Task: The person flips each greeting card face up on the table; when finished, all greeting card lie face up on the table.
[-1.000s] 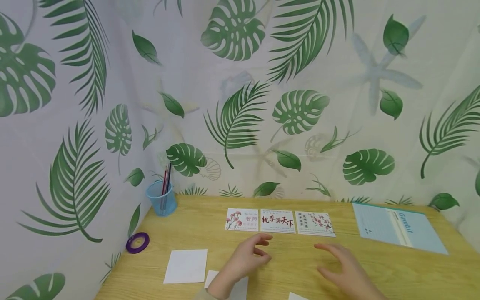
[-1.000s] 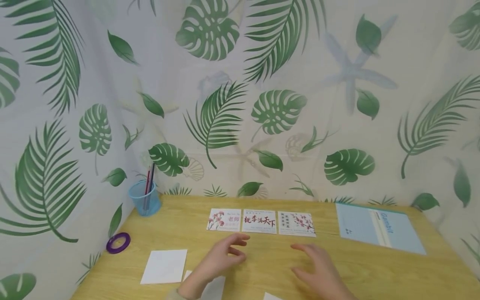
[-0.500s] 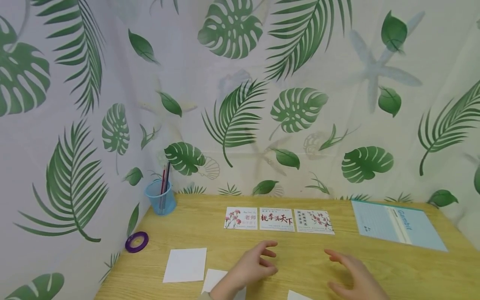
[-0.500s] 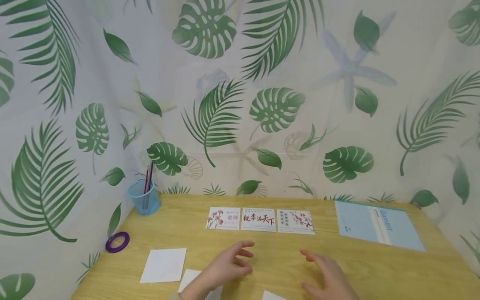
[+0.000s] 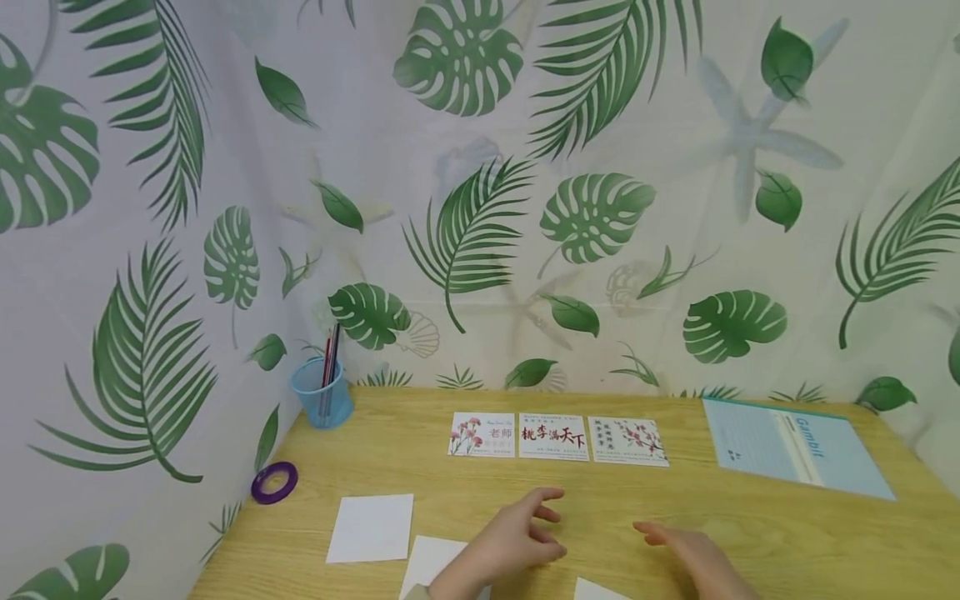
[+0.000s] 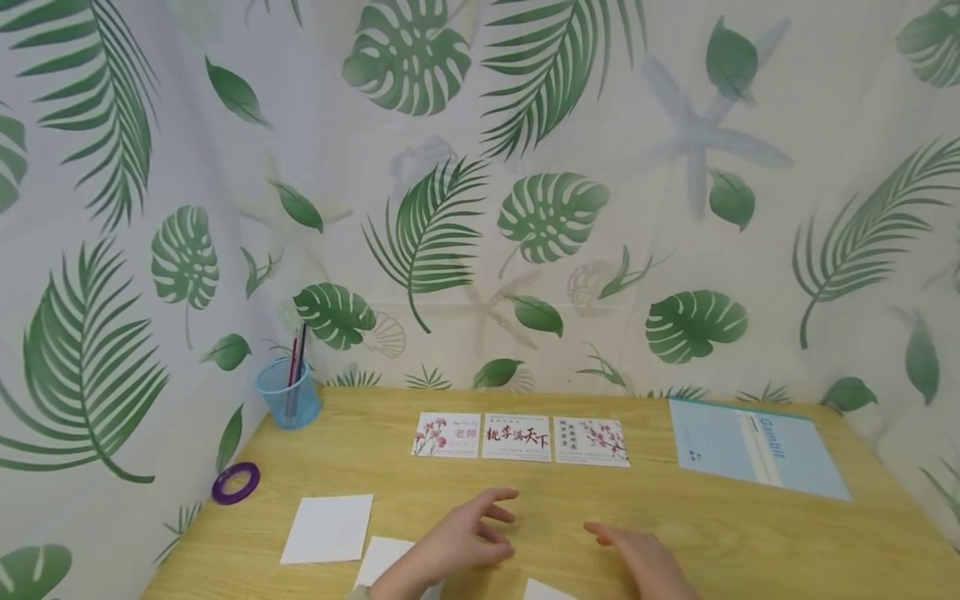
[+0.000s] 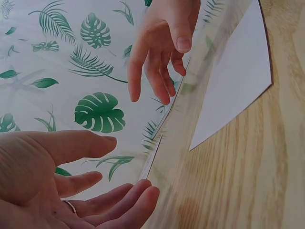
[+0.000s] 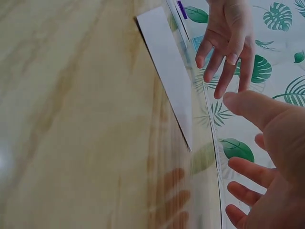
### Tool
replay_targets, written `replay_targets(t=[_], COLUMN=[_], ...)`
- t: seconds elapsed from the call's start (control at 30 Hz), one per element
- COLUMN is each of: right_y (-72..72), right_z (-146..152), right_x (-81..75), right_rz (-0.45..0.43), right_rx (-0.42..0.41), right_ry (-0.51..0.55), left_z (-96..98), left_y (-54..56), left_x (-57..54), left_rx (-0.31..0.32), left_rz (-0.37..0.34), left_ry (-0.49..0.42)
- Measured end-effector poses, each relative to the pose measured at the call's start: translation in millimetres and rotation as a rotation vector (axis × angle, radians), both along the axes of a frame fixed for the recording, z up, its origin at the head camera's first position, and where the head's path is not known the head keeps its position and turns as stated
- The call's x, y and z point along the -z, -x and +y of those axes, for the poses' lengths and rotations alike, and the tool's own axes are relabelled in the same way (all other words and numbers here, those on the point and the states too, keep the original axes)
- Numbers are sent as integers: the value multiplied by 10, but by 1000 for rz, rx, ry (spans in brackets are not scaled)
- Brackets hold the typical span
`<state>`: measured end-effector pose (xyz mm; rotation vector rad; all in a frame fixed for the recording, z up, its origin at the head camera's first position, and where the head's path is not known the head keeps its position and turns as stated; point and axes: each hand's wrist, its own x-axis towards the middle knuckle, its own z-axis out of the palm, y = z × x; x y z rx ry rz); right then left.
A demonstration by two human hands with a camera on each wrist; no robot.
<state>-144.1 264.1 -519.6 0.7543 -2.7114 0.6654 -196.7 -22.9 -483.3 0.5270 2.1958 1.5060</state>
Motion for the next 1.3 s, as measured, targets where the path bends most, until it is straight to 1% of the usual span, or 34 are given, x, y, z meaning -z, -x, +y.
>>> replay_targets(t=[0.1, 0.2, 0.27, 0.4, 0.47, 0.53, 0.6, 0.67, 0.77, 0.83, 0.93, 1.0, 1.07, 1.1, 1.13, 1.2, 1.3], right_y=[20, 41, 26, -57, -86, -111, -130, -154, -174, -185, -195, -178, -154, -151, -156, -184, -249], right_z=[19, 21, 19, 10, 3, -4, -10, -20, -31, -37, -18, 10, 40, 45, 42, 30, -12], right_x=[25, 70, 110, 164, 172, 170, 178, 192, 213, 222, 244, 294, 349, 371, 382, 364, 312], right_rz=[-83, -94, -48, 63, 120, 143, 188, 239, 315, 335, 325, 354, 392, 395, 373, 234, 23], right_rx=[-30, -62, -65, -38, -27, -15, -11, -18, -53, -73, -98, -120, -153, -150, -127, -52, 127], right_ry=[-73, -122, -136, -123, -128, -141, -135, -114, -102, -113, -140, -122, -83, -54, -21, 29, 44], left_z=[23, 44, 56, 57, 51, 48, 47, 47, 48, 48, 53, 54, 56, 57, 57, 59, 58], left_y=[1, -4, -16, -35, -37, -28, -20, -20, -30, -39, -45, -48, -55, -60, -64, -73, -86], left_x=[7, 15, 18, 23, 30, 34, 39, 45, 57, 68, 76, 77, 72, 70, 66, 58, 55], left_rx=[7, 10, 15, 39, 49, 56, 62, 67, 76, 80, 96, 113, 127, 131, 134, 133, 137], left_rz=[-7, -16, -31, -76, -84, -83, -79, -80, -87, -93, -109, -105, -102, -99, -96, -98, -106], left_ry=[4, 9, 3, -17, -11, -3, 1, 0, -10, -12, -13, -5, 1, 7, 15, 22, 25])
